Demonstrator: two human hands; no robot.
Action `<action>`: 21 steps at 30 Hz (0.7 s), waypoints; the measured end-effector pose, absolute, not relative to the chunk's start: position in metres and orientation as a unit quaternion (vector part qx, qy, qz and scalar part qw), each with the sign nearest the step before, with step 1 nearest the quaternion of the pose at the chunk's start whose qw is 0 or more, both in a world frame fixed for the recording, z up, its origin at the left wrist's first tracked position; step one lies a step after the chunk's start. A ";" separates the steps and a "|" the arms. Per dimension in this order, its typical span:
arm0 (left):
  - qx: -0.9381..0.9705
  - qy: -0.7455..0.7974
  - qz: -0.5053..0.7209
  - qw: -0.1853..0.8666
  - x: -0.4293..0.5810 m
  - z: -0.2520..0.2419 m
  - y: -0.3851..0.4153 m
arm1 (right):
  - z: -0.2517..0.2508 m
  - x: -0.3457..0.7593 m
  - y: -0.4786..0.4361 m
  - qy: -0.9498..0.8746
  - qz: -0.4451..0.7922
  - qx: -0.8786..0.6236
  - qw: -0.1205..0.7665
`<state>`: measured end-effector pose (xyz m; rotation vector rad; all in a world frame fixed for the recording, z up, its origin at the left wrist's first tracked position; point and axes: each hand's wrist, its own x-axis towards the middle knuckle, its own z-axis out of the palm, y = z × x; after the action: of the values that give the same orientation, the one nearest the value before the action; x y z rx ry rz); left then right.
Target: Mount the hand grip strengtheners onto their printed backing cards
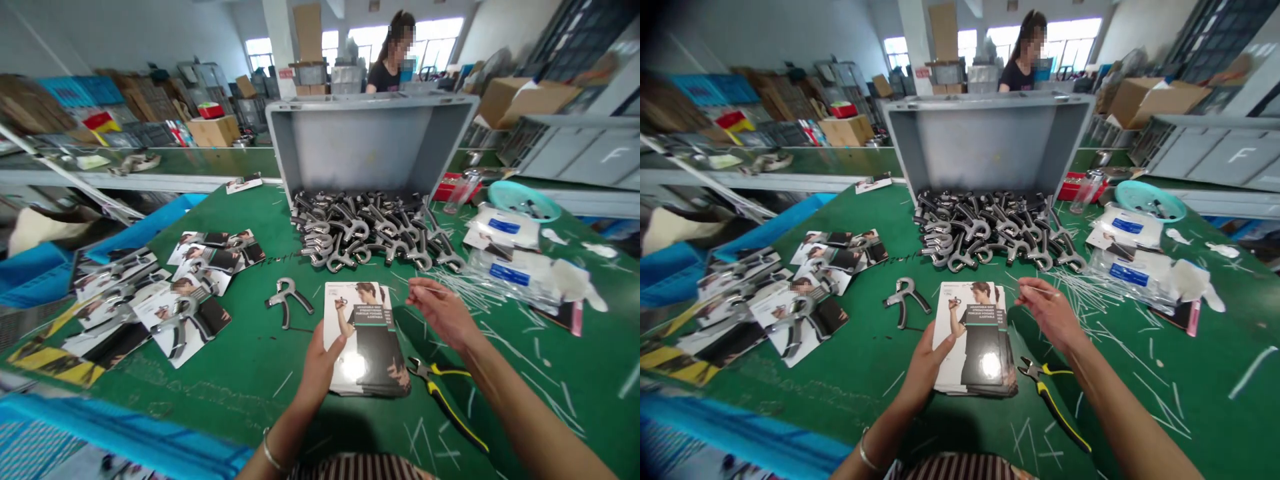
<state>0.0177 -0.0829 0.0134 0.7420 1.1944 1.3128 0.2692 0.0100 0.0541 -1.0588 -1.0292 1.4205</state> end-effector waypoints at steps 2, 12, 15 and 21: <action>0.321 0.521 0.555 0.564 0.012 0.019 -0.086 | 0.056 0.252 0.007 -0.415 0.561 -0.455 0.553; 0.309 0.549 0.517 0.579 -0.045 0.032 -0.097 | 0.081 0.160 -0.008 -0.574 0.580 -0.383 0.432; 0.297 0.543 0.521 0.588 -0.049 0.024 -0.099 | 0.062 0.138 -0.010 -0.640 0.545 -0.384 0.382; 0.216 0.501 0.545 0.637 -0.056 0.010 -0.096 | 0.039 0.131 -0.012 -0.691 0.488 -0.402 0.350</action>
<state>-0.0556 -0.0956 0.0099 0.4936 1.1437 1.2435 0.1313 -0.0118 0.0392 -1.0414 -1.7915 1.2643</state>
